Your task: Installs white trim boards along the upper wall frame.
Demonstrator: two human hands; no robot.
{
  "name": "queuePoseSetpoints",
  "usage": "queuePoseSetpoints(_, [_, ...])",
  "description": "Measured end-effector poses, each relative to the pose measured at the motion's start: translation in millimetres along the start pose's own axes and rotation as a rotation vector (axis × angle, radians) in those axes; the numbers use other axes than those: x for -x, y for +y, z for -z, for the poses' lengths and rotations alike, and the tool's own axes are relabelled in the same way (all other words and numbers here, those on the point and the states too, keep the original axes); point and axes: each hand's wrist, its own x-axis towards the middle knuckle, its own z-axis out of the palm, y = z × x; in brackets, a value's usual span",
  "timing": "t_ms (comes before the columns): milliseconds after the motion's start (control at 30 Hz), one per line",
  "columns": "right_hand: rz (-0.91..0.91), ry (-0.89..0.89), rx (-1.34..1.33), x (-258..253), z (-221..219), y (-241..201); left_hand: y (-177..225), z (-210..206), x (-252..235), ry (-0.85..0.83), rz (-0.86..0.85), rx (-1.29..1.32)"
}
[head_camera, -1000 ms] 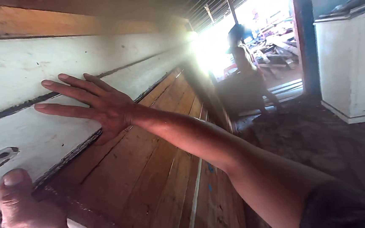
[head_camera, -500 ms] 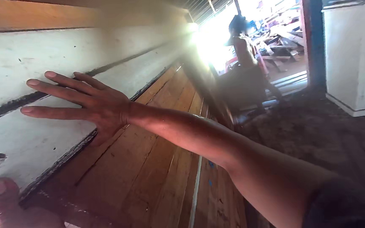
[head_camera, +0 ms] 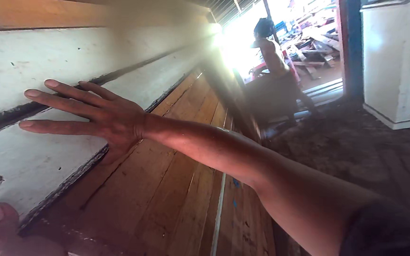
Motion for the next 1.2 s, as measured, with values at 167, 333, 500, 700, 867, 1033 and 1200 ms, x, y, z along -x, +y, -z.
queuePoseSetpoints(167, [-0.003, -0.052, 0.014, 0, 0, 2, 36, -23, 9, -0.197, 0.045, 0.102])
queuePoseSetpoints(333, [-0.003, -0.058, 0.004, 0, -2, 4, 42, -27, 10, -0.276, 0.051, 0.091])
queuePoseSetpoints(500, [-0.004, -0.065, 0.012, 1, -4, 7, 45, -26, 11, -0.278, 0.051, 0.059])
queuePoseSetpoints(700, [-0.032, -0.116, 0.009, 2, -1, 6, 41, -19, 11, -0.271, 0.110, 0.076])
queuePoseSetpoints(867, [-0.006, -0.024, 0.047, 0, 7, 0, 23, -14, 8, -0.028, 0.007, 0.120])
queuePoseSetpoints(1033, [0.003, -0.047, 0.075, -1, 15, -4, 11, -8, 8, 0.028, 0.049, 0.080])
queuePoseSetpoints(1200, [-0.036, -0.082, 0.060, -8, 32, -19, 8, -8, 8, 0.014, 0.047, 0.115])
